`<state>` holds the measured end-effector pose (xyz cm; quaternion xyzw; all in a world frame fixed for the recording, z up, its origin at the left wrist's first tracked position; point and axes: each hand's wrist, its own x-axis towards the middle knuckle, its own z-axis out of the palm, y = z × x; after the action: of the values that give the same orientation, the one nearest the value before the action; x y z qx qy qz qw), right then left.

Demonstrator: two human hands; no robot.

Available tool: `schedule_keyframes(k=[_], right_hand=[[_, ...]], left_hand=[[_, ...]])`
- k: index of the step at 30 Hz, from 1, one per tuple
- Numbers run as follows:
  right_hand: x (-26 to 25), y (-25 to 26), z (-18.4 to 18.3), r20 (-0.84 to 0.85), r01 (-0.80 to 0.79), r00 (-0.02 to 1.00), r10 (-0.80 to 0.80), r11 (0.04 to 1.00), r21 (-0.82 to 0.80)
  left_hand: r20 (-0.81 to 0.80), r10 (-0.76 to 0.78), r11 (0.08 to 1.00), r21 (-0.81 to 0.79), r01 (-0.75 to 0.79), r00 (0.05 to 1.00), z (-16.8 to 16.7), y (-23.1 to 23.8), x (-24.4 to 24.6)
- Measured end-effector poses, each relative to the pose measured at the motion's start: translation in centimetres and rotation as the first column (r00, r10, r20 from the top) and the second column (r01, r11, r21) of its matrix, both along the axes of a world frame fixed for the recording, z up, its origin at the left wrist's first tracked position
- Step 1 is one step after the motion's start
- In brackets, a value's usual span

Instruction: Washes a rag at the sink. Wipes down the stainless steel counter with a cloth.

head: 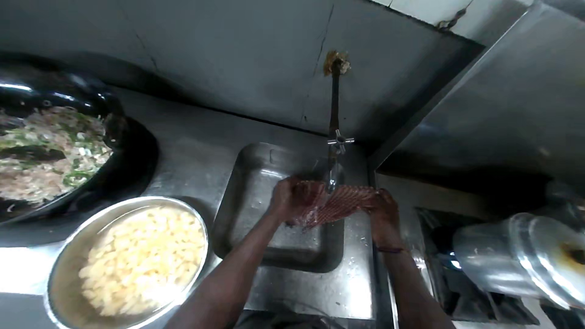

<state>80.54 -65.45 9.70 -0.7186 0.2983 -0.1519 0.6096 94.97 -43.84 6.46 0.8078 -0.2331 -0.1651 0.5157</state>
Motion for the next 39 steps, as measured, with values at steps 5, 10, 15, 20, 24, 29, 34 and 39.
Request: schedule_keyframes(k=[5,10,15,20,24,29,34,39], right_hand=[[4.0,6.7,-3.3,-0.307,-0.375,0.870,0.386,0.922,0.096],[6.2,6.0,-5.0,-0.432,-0.440,0.824,0.367,0.895,-0.079],[7.7,6.8,-4.0,-0.352,-0.333,0.876,0.329,0.941,0.051],[7.4,6.5,-1.7,-0.306,-0.299,0.903,0.301,0.953,0.056],[6.4,5.4,0.4,-0.236,-0.226,0.946,0.221,0.974,0.005],[3.7,4.1,6.3,-0.225,-0.209,0.954,0.199,0.978,-0.024],[0.5,2.6,12.8,-0.199,-0.183,0.968,0.155,0.974,-0.133],[-1.9,0.8,18.4,0.016,-0.065,0.997,0.069,0.980,-0.188]], left_hand=[[-0.472,-0.003,0.995,0.085,0.049,0.882,-0.6,-5.8,-2.6],[-0.427,0.022,0.991,0.128,0.036,0.904,-0.6,-4.5,-2.7],[-0.511,0.024,0.985,-0.137,-0.109,0.859,-3.2,-2.8,-3.0],[-0.391,-0.186,0.941,-0.334,0.050,0.902,-5.9,-4.5,-2.5],[-0.310,-0.287,0.924,-0.339,0.177,0.907,-3.9,-5.6,-2.3],[-0.354,-0.338,0.941,-0.122,0.315,0.872,-1.6,-6.4,-2.4],[-0.350,-0.378,0.925,-0.099,0.368,0.857,-5.3,-7.9,-1.5],[-0.402,-0.334,0.930,0.005,0.367,0.852,-7.1,-7.8,-1.9]])
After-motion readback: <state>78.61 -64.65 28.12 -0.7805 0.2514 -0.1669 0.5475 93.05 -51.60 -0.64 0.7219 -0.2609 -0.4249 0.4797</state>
